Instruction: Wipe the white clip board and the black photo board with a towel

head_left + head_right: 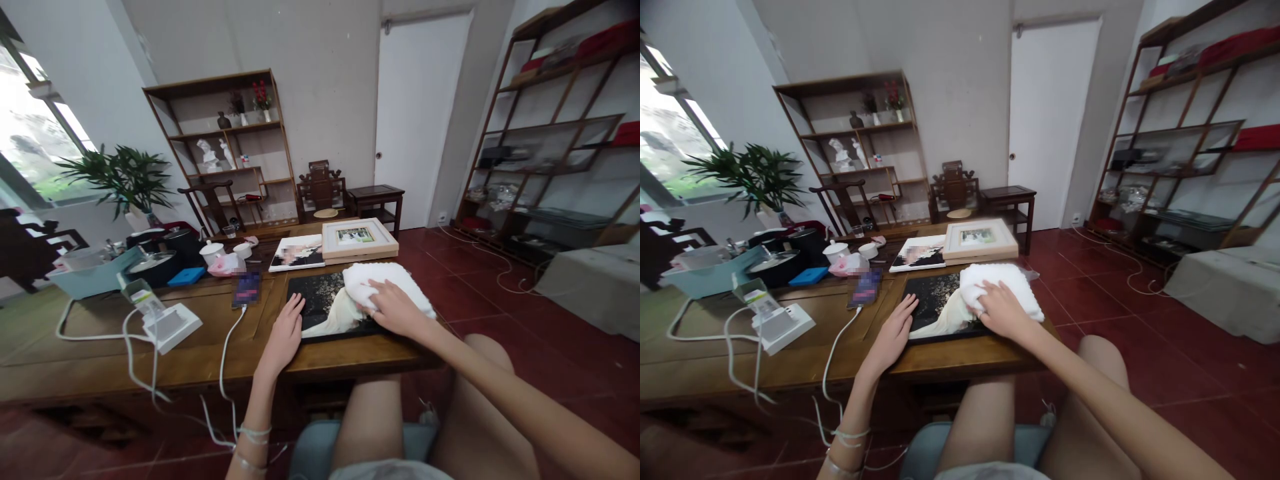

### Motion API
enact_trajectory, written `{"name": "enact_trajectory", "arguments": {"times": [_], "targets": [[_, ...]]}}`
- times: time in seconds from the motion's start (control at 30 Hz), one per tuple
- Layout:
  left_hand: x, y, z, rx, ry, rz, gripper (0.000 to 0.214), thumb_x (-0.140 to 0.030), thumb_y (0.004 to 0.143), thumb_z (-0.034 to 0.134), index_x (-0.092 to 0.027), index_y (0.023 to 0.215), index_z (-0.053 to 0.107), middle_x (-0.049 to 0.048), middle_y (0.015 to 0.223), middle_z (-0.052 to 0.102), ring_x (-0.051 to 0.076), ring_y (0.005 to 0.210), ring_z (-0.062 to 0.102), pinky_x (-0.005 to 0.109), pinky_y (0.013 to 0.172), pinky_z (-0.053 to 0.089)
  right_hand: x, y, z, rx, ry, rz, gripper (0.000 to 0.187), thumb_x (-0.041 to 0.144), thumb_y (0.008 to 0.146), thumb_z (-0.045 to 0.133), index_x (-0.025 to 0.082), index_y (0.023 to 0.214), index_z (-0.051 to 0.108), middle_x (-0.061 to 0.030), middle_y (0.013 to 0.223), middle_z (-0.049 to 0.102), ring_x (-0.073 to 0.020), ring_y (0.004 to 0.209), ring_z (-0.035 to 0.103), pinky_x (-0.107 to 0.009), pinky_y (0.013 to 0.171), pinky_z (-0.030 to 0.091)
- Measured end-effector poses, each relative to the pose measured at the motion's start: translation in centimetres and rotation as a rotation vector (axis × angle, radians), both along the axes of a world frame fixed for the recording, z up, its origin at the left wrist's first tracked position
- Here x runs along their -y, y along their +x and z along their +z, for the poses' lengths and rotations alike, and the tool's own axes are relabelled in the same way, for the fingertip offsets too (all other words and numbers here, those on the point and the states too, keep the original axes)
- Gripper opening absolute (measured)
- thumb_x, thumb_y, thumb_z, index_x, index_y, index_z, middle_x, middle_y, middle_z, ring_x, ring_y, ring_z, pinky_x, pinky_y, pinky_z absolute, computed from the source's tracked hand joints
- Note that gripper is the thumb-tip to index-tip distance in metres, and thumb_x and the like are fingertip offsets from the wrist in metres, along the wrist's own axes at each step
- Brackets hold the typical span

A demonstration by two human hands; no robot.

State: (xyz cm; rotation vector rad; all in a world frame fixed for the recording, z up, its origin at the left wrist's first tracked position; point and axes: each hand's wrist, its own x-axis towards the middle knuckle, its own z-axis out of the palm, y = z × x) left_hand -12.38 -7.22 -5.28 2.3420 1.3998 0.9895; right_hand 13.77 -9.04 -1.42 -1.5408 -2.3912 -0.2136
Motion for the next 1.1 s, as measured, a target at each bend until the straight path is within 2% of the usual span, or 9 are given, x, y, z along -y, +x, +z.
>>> {"name": "enact_trajectory", "arguments": {"times": [0.1, 0.17, 0.43, 0.53, 0.67, 0.77, 0.9, 1.0, 1.1], "targets": [[0.0, 0.0, 0.0, 0.006, -0.005, 0.004, 0.04, -0.02, 0.087, 0.031, -0.012, 0.122, 0.047, 0.0112, 0.135, 0.04, 0.018, 0.129, 0.029, 0.04, 0.107, 0.023, -2.4, 0.4, 0.0, 0.008, -0.005, -0.025, 0.036, 0.034, 0.087, 0.039, 0.01, 0.096, 0.065, -0.0172, 0.126, 0.049, -0.0285, 0.12, 0.04, -0.047, 0.099, 0.026], [0.0, 0.1, 0.0, 0.007, 0.001, 0.009, 0.04, -0.021, 0.087, 0.031, -0.011, 0.122, 0.048, 0.0117, 0.135, 0.04, 0.018, 0.128, 0.03, 0.04, 0.107, 0.023, -2.4, 0.3, -0.1, 0.014, -0.005, -0.016, 0.034, 0.031, 0.086, 0.04, 0.01, 0.096, 0.065, -0.0159, 0.127, 0.048, -0.0291, 0.122, 0.037, -0.049, 0.1, 0.025], [-0.1, 0.1, -0.3, 0.017, 0.028, 0.006, 0.039, -0.021, 0.088, 0.03, -0.014, 0.121, 0.048, 0.0093, 0.135, 0.041, 0.016, 0.128, 0.03, 0.04, 0.107, 0.023, 5.8, -2.2, -1.1, 0.02, -0.024, 0.151, 0.018, 0.023, 0.077, 0.051, 0.015, 0.075, 0.068, -0.0107, 0.135, 0.04, -0.0324, 0.127, 0.026, -0.053, 0.102, 0.018], [-0.1, 0.0, -0.4, 0.026, 0.031, 0.004, 0.039, -0.02, 0.088, 0.029, -0.014, 0.121, 0.049, 0.0092, 0.135, 0.041, 0.016, 0.127, 0.032, 0.039, 0.107, 0.024, 7.0, -2.1, -1.0, 0.002, -0.033, 0.238, 0.016, 0.023, 0.076, 0.053, 0.015, 0.072, 0.068, -0.0096, 0.135, 0.039, -0.032, 0.128, 0.025, -0.052, 0.103, 0.018], [-0.1, 0.0, -0.3, 0.026, 0.024, 0.004, 0.039, -0.019, 0.087, 0.03, -0.014, 0.121, 0.049, 0.0093, 0.135, 0.041, 0.016, 0.127, 0.032, 0.038, 0.107, 0.024, 3.8, -0.6, -0.4, -0.059, -0.026, 0.233, 0.031, 0.034, 0.085, 0.044, 0.015, 0.076, 0.067, -0.0118, 0.13, 0.046, -0.0263, 0.122, 0.037, -0.045, 0.102, 0.024], [0.0, -0.1, -0.2, 0.017, 0.019, -0.006, 0.04, -0.019, 0.087, 0.029, -0.014, 0.122, 0.048, 0.0097, 0.136, 0.039, 0.016, 0.127, 0.032, 0.038, 0.107, 0.023, -0.5, 0.8, 0.3, -0.03, -0.01, 0.132, 0.04, 0.04, 0.086, 0.039, 0.012, 0.08, 0.066, -0.0178, 0.127, 0.048, -0.027, 0.113, 0.047, -0.04, 0.097, 0.031], [-0.1, -0.2, -0.2, 0.012, 0.024, -0.008, 0.04, -0.019, 0.087, 0.03, -0.015, 0.122, 0.048, 0.0098, 0.136, 0.039, 0.017, 0.127, 0.032, 0.04, 0.107, 0.024, -4.9, 1.8, 0.9, 0.01, -0.036, -0.013, 0.042, 0.041, 0.088, 0.035, 0.013, 0.078, 0.065, -0.0165, 0.106, 0.062, -0.0251, 0.094, 0.057, -0.034, 0.082, 0.04], [-0.1, -0.1, -0.3, 0.015, 0.025, -0.003, 0.04, -0.018, 0.087, 0.03, -0.017, 0.122, 0.048, 0.0088, 0.135, 0.04, 0.016, 0.127, 0.032, 0.04, 0.107, 0.024, -5.7, 1.7, 0.8, 0.026, -0.031, -0.048, 0.041, 0.04, 0.088, 0.036, 0.011, 0.08, 0.065, -0.0167, 0.104, 0.062, -0.0256, 0.094, 0.057, -0.034, 0.083, 0.039], [-0.2, -0.1, -0.3, 0.007, 0.022, 0.002, 0.04, -0.018, 0.087, 0.029, -0.016, 0.122, 0.048, 0.0095, 0.135, 0.04, 0.016, 0.127, 0.032, 0.039, 0.107, 0.024, -3.9, 1.4, 0.5, 0.04, 0.012, -0.009, 0.04, 0.036, 0.087, 0.038, 0.009, 0.08, 0.066, -0.0194, 0.12, 0.053, -0.0279, 0.105, 0.052, -0.037, 0.09, 0.035]]}}
